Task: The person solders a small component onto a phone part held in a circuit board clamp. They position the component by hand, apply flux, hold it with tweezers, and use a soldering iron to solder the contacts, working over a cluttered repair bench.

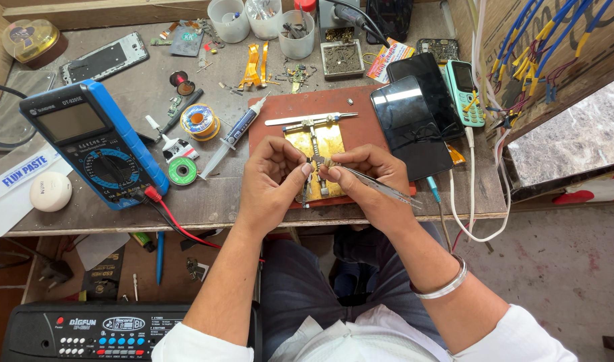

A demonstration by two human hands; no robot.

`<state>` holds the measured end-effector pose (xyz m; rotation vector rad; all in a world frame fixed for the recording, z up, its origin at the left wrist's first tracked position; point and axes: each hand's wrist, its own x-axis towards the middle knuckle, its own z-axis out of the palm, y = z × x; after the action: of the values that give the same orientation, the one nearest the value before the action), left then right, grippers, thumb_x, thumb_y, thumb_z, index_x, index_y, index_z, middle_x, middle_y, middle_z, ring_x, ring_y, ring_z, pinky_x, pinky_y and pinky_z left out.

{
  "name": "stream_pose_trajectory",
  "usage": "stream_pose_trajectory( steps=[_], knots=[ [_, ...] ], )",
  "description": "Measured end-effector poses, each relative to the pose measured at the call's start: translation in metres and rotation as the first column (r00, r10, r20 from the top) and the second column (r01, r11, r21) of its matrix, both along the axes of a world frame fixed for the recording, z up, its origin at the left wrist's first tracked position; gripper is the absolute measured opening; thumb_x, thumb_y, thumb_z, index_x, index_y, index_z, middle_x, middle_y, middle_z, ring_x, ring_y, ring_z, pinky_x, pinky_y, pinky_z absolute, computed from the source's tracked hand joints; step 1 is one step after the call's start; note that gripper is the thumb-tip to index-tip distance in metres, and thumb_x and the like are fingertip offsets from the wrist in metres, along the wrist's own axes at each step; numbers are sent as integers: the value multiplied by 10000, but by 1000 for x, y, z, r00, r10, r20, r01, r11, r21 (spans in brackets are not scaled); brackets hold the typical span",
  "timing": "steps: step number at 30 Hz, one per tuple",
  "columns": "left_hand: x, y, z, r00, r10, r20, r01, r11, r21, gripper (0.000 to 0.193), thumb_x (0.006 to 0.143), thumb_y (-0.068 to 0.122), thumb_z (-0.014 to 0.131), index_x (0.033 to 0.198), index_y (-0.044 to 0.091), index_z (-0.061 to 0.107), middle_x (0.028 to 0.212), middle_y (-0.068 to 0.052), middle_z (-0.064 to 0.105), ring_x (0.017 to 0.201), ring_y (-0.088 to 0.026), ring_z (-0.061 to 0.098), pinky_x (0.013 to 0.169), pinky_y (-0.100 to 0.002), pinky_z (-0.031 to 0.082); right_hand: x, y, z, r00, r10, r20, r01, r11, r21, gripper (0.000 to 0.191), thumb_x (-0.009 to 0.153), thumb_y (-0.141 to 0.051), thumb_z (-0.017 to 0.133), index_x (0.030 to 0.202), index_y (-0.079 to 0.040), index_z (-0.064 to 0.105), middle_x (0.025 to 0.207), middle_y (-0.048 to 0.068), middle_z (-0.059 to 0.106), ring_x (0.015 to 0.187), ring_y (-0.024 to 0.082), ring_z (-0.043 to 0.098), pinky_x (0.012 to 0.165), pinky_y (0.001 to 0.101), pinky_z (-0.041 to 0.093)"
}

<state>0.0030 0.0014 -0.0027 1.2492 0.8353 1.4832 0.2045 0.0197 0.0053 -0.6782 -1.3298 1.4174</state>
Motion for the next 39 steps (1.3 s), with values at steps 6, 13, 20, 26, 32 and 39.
stream_pose_trajectory(
  steps=[6, 13, 20, 26, 32, 39],
  knots=[
    [0, -1, 1, 1000, 0, -8, 1, 1000, 9, 216, 958, -52, 691, 1074, 48, 539, 986, -19, 648, 922, -67, 633, 821, -224, 526, -1, -1, 0, 1000, -18, 6, 18, 1000, -11, 179, 961, -26, 719, 1126, 27, 671, 1092, 170, 767, 1046, 201, 759, 927, 325, 632],
    [0, -2, 2, 1000, 11, -25, -11, 1000, 15, 223, 960, -59, 691, 1076, 55, 539, 1008, -16, 642, 939, -66, 633, 832, -224, 527, -1, -1, 0, 998, -35, 47, 36, 999, -6, 168, 954, -28, 726, 1105, 30, 683, 1075, 159, 764, 1030, 198, 759, 913, 320, 631],
    [1, -3, 4, 1000, 14, -17, -13, 1000, 16, 242, 957, -67, 687, 1094, 59, 531, 1029, -17, 639, 943, -62, 626, 824, -223, 523, 0, -1, 1, 1000, -7, 19, 7, 1000, 7, 149, 966, -16, 712, 1102, 37, 679, 1079, 157, 763, 1034, 200, 761, 927, 327, 633],
    [1, -3, 4, 1000, 6, 13, -6, 1000, 8, 257, 952, -74, 688, 1102, 61, 528, 1044, -26, 653, 953, -69, 637, 820, -227, 530, 0, 0, 1, 1000, -4, 13, 4, 1000, 27, 156, 973, -20, 710, 1113, 35, 671, 1090, 158, 759, 1036, 199, 759, 927, 327, 633],
    [1, -3, 4, 999, -8, 31, 7, 1000, 30, 287, 956, -84, 681, 1135, 66, 513, 1084, -37, 647, 982, -81, 638, 835, -238, 529, 0, 0, -1, 1000, -3, 8, 3, 1000, 19, 156, 976, -24, 711, 1115, 35, 671, 1090, 159, 756, 1035, 197, 758, 927, 325, 634],
    [0, -3, 4, 998, -32, 53, 30, 998, 48, 303, 960, -110, 669, 1142, 64, 500, 1109, -52, 636, 1018, -97, 637, 893, -261, 540, 0, 0, -2, 1000, 7, 1, -7, 1000, 12, 148, 978, -16, 705, 1112, 38, 672, 1097, 161, 758, 1036, 195, 755, 930, 326, 628]
  ],
)
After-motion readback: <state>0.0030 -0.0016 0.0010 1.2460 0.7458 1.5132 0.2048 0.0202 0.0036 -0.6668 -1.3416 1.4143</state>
